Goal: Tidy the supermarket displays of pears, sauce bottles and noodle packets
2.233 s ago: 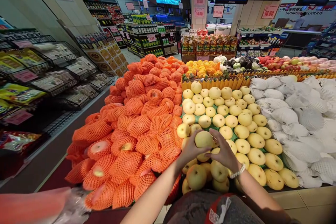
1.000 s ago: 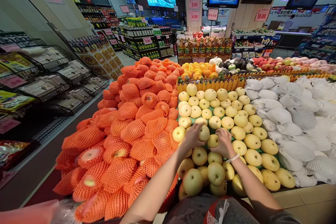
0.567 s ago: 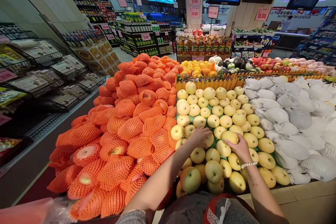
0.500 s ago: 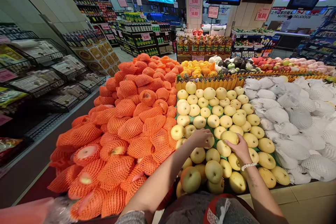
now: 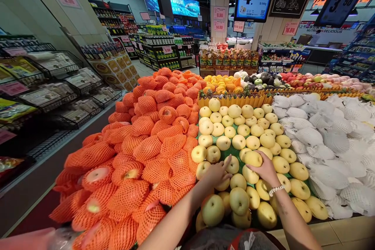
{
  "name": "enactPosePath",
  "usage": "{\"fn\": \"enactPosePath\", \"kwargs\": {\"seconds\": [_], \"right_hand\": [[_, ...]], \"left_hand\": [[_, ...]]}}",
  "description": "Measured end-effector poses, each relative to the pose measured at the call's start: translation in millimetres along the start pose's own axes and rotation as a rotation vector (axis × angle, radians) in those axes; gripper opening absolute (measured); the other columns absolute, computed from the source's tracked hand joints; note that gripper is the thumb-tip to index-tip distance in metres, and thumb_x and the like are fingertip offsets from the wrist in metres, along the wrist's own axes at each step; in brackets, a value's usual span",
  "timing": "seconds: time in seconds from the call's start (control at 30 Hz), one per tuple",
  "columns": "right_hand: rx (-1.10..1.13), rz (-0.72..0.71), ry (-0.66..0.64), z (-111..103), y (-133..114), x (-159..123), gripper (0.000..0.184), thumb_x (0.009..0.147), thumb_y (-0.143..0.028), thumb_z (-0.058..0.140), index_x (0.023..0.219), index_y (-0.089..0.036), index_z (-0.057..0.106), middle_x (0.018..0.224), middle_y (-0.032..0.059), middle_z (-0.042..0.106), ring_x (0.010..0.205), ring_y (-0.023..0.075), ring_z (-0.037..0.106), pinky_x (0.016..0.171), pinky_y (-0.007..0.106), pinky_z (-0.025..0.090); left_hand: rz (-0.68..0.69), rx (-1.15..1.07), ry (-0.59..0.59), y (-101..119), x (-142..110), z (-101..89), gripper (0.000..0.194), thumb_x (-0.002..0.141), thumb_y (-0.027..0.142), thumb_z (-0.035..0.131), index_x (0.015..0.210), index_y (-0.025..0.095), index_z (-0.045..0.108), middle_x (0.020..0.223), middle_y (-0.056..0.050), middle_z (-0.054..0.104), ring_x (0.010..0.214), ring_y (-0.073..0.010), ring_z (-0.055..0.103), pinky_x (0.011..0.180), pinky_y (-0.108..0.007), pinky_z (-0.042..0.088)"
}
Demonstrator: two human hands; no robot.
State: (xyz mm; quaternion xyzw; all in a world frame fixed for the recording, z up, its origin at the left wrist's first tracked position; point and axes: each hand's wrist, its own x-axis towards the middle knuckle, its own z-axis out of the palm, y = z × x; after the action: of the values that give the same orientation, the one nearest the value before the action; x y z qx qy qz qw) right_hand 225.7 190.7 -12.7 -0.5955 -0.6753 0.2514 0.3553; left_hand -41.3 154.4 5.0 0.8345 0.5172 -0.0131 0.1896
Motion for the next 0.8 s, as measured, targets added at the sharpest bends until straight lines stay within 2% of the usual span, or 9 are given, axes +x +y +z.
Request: {"fn": "enactPosePath", "kwargs": {"seconds": [0.07,0.13,0.27,0.37,0.43,0.5,0.6,0.73,0.8], "right_hand": [[0.001,0.007,-0.011,-6.4,-5.0,15.0,0.069,0.062,-0.057,0.083,0.116,-0.024,0.059,0.116,0.0074,0.069,0.106,0.0296,0.065,0.095,0.046,0.053],[0.002,0.016,0.040,-13.1,-13.0,38.8,0.073,0.059,-0.058,0.084,0.118,-0.024,0.057,0.115,0.0067,0.069,0.104,0.0293,0.065,0.091,0.044,0.054],[-0.017,0.043,0.164,-14.0,-38.1,105.0,0.080,0.054,-0.058,0.085,0.119,-0.022,0.055,0.115,0.0087,0.069,0.104,0.0304,0.065,0.090,0.043,0.052],[-0.104,-0.007,0.069,2.8,-63.1,147.9,0.077,0.056,-0.051,0.085,0.120,-0.019,0.057,0.113,0.0103,0.070,0.102,0.0300,0.066,0.088,0.040,0.051],[-0.182,-0.071,-0.021,18.0,-79.1,162.2,0.071,0.061,-0.044,0.082,0.122,-0.017,0.058,0.113,0.0111,0.070,0.102,0.0286,0.066,0.086,0.038,0.050],[-0.232,-0.123,-0.072,30.9,-91.2,162.9,0.067,0.063,-0.039,0.081,0.122,-0.015,0.059,0.114,0.0115,0.070,0.103,0.0281,0.065,0.087,0.037,0.048],[-0.236,-0.177,-0.093,40.5,-97.8,143.5,0.064,0.061,-0.037,0.082,0.119,-0.017,0.061,0.113,0.0102,0.070,0.102,0.0293,0.065,0.087,0.038,0.049],[-0.175,-0.219,-0.240,43.8,-88.2,99.9,0.058,0.065,-0.042,0.081,0.116,-0.023,0.062,0.104,0.0043,0.072,0.094,0.0276,0.068,0.079,0.035,0.050],[-0.187,-0.225,-0.291,47.5,-79.2,80.3,0.061,0.063,-0.042,0.083,0.117,-0.023,0.062,0.107,0.0058,0.071,0.096,0.0285,0.067,0.080,0.036,0.051]], "left_hand": [[0.038,-0.038,0.049,2.9,-22.3,6.1,0.073,0.101,0.048,0.048,0.161,0.020,0.017,0.155,-0.020,0.045,0.136,-0.0315,0.051,0.108,-0.045,0.047],[0.083,-0.126,0.128,1.8,-46.4,11.5,0.071,0.101,0.046,0.049,0.161,0.024,0.019,0.163,-0.018,0.031,0.147,-0.0305,0.039,0.116,-0.048,0.041],[0.113,-0.273,0.327,-9.1,-88.5,19.9,0.062,0.102,0.042,0.048,0.159,0.034,0.025,0.166,-0.012,0.027,0.151,-0.0305,0.032,0.118,-0.055,0.040],[0.083,-0.265,0.388,-15.4,-108.3,24.0,0.061,0.100,0.038,0.052,0.157,0.036,0.032,0.165,-0.012,0.031,0.152,-0.0329,0.031,0.117,-0.058,0.040],[0.044,-0.267,0.396,-16.5,-116.9,24.9,0.059,0.099,0.037,0.053,0.155,0.037,0.036,0.164,-0.011,0.032,0.151,-0.0332,0.032,0.117,-0.058,0.041],[0.006,-0.292,0.372,-15.9,-123.7,24.6,0.056,0.099,0.038,0.053,0.153,0.036,0.041,0.163,-0.010,0.035,0.150,-0.0329,0.033,0.117,-0.058,0.041],[0.001,-0.377,0.277,-12.2,-130.3,24.5,0.056,0.096,0.047,0.057,0.149,0.032,0.048,0.159,-0.011,0.043,0.147,-0.0334,0.040,0.118,-0.057,0.040],[0.069,-0.508,0.129,-1.8,-126.7,29.3,0.081,0.079,0.060,0.073,0.150,0.033,0.047,0.154,-0.011,0.049,0.139,-0.0369,0.048,0.115,-0.057,0.041],[0.068,-0.539,0.086,3.4,-120.9,32.1,0.089,0.073,0.061,0.078,0.150,0.033,0.045,0.152,-0.011,0.051,0.136,-0.0373,0.050,0.114,-0.057,0.041]]}}
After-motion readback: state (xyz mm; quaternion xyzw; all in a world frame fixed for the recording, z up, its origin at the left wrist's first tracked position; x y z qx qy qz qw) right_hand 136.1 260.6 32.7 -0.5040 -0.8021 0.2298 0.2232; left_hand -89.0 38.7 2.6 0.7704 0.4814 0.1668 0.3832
